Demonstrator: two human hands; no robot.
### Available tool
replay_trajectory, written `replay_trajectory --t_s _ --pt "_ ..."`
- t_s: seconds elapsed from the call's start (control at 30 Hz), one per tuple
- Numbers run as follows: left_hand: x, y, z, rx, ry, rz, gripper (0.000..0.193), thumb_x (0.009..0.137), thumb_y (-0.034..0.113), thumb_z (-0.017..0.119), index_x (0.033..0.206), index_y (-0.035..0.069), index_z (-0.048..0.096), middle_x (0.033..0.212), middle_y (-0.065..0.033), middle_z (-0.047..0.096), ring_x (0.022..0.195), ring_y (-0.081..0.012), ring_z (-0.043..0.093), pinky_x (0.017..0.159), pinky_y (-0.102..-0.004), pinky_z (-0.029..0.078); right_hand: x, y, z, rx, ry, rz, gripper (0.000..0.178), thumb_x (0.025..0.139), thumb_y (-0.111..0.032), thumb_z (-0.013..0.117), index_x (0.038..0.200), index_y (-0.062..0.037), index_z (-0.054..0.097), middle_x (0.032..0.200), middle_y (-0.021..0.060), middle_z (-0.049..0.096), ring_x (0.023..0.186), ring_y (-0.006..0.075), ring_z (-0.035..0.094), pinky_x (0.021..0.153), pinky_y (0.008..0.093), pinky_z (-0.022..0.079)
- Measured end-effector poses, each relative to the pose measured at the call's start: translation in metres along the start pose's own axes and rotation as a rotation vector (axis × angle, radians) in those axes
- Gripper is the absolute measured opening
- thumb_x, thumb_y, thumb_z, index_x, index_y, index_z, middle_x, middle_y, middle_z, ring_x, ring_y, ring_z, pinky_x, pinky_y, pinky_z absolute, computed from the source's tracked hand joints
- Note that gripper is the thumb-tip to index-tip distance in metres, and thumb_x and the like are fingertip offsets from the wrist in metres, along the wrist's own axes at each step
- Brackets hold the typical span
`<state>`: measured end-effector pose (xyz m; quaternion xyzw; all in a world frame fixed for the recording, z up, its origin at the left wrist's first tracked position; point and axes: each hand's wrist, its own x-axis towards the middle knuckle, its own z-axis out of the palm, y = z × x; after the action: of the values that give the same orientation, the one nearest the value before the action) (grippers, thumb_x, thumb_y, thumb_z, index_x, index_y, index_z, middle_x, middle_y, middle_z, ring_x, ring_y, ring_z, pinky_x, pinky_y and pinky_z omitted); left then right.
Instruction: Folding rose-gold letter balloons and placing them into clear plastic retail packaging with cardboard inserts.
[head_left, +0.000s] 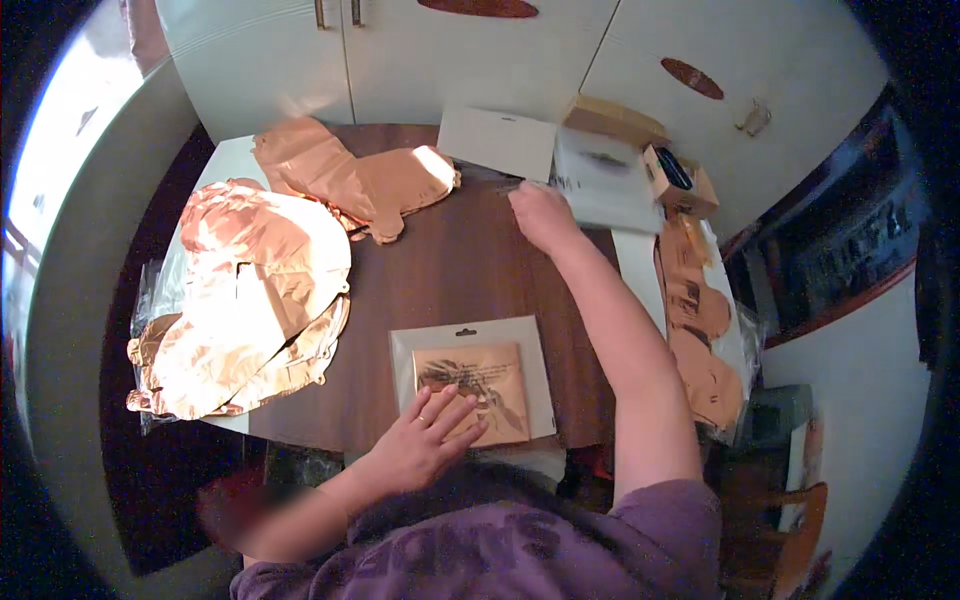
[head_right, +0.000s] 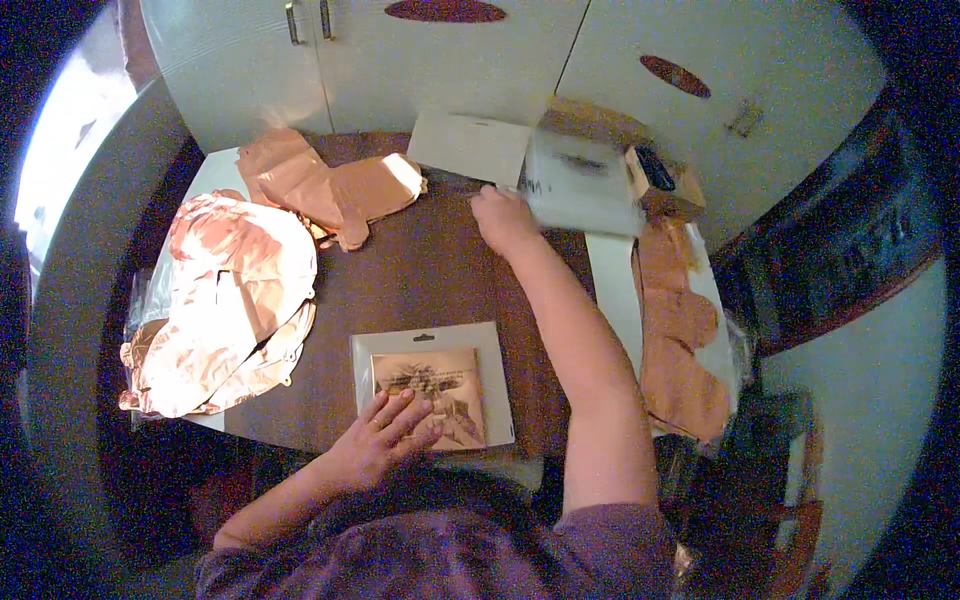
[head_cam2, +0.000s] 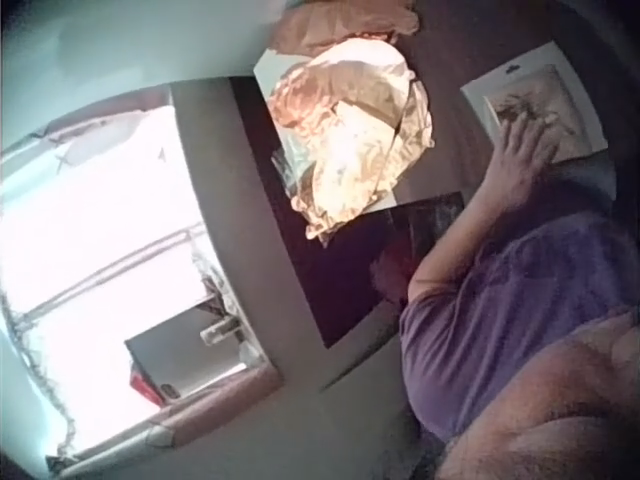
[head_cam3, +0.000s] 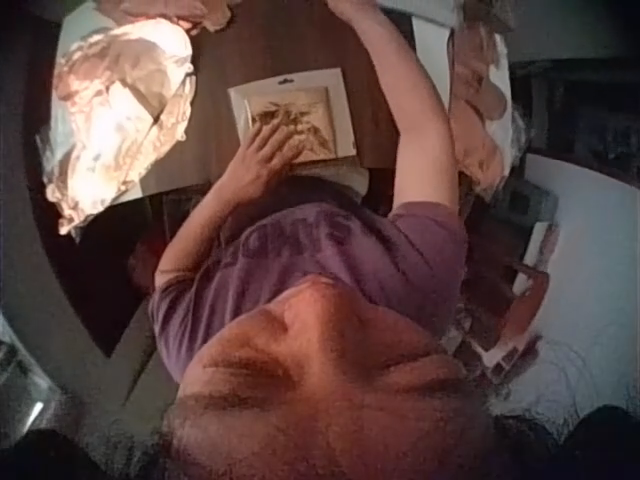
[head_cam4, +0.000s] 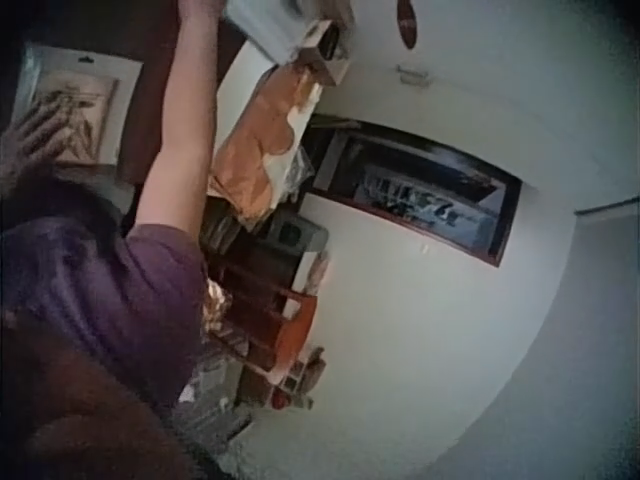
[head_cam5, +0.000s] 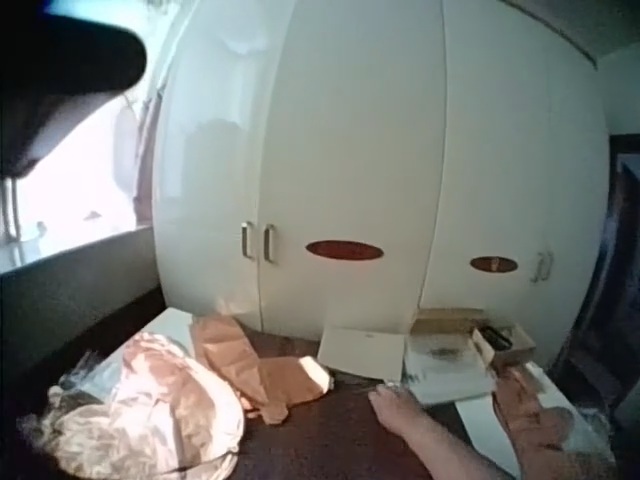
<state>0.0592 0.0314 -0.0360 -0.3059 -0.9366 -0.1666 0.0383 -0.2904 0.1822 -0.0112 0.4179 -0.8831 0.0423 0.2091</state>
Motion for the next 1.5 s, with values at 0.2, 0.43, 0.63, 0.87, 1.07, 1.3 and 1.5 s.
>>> replay_trajectory --t_s 0.2,0.43,0.63,0.87,1.07,1.3,1.5 --pt "0.001 -0.004 -0.003 -0.183 0.063 -0.023 0.060 0.082 0.023 0.061 0.139 0.009 0.044 0.142 -0.0169 0.043 0.134 -0.0403 0.037 0.111 -0.0558 0.025 0.051 0.009 0.044 -0.315 -0.183 -0.275 0.014 0.080 -0.008 0.054 0.077 -0.0046 0.068 0.081 0.0147 0.065 0.078 0.0301 0.067 0.068 0.0435 0.054" --pt "0.003 0.002 -0.007 -0.214 0.097 -0.038 0.061 0.081 0.023 0.064 0.136 0.007 0.045 0.139 -0.0179 0.046 0.132 -0.0402 0.038 0.110 -0.0555 0.027 0.022 0.016 0.034 -0.093 0.013 -0.264 0.008 0.079 -0.010 0.059 0.084 -0.0083 0.066 0.080 0.0125 0.064 0.076 0.0282 0.066 0.066 0.0425 0.053" --pt "-0.002 -0.002 -0.005 -0.238 0.117 -0.064 0.060 0.081 0.027 0.067 0.134 0.007 0.048 0.138 -0.0208 0.046 0.133 -0.0402 0.038 0.111 -0.0561 0.027 -0.085 -0.061 -0.069 0.615 0.400 0.086 0.013 0.078 -0.002 0.067 0.086 -0.0066 0.059 0.075 0.0087 0.064 0.067 0.0178 0.065 0.062 0.0306 0.053" --pt "0.018 0.014 -0.023 -0.062 0.128 -0.110 0.044 0.075 0.024 0.070 0.113 0.005 0.057 0.126 -0.0181 0.052 0.128 -0.0395 0.043 0.109 -0.0569 0.028 -0.263 -0.128 -0.139 0.826 0.258 0.165 0.016 0.079 -0.002 0.069 0.091 -0.0072 0.060 0.087 0.0114 0.070 0.072 0.0254 0.069 0.067 0.0355 0.057" --pt "0.020 0.014 0.018 -0.074 0.199 -0.028 0.031 0.076 0.018 0.066 0.104 0.005 0.059 0.122 -0.0139 0.055 0.124 -0.0348 0.048 0.109 -0.0547 0.031 -0.304 -0.176 -0.135 0.692 0.323 0.108 0.021 0.073 0.003 0.072 0.092 -0.0032 0.063 0.090 0.0118 0.068 0.071 0.0263 0.064 0.063 0.0351 0.053" --pt "0.015 0.021 0.019 -0.159 0.375 0.035 0.025 0.078 0.011 0.063 0.103 0.006 0.060 0.115 -0.0127 0.061 0.115 -0.0314 0.058 0.104 -0.0507 0.040 -0.290 -0.180 -0.108 0.186 0.477 0.084 0.015 0.071 -0.003 0.074 0.084 -0.0052 0.068 0.083 0.0052 0.061 0.068 0.0236 0.054 0.064 0.0385 0.042" --pt "0.016 0.017 0.021 -0.112 0.349 0.105 0.024 0.079 0.011 0.062 0.102 0.004 0.059 0.114 -0.0140 0.061 0.113 -0.0317 0.058 0.102 -0.0504 0.043 -0.272 -0.175 -0.113 0.233 0.181 0.350 0.035 0.073 -0.018 0.079 0.104 -0.0095 0.065 0.103 0.0055 0.059 0.092 0.0281 0.055 0.078 0.0417 0.043"
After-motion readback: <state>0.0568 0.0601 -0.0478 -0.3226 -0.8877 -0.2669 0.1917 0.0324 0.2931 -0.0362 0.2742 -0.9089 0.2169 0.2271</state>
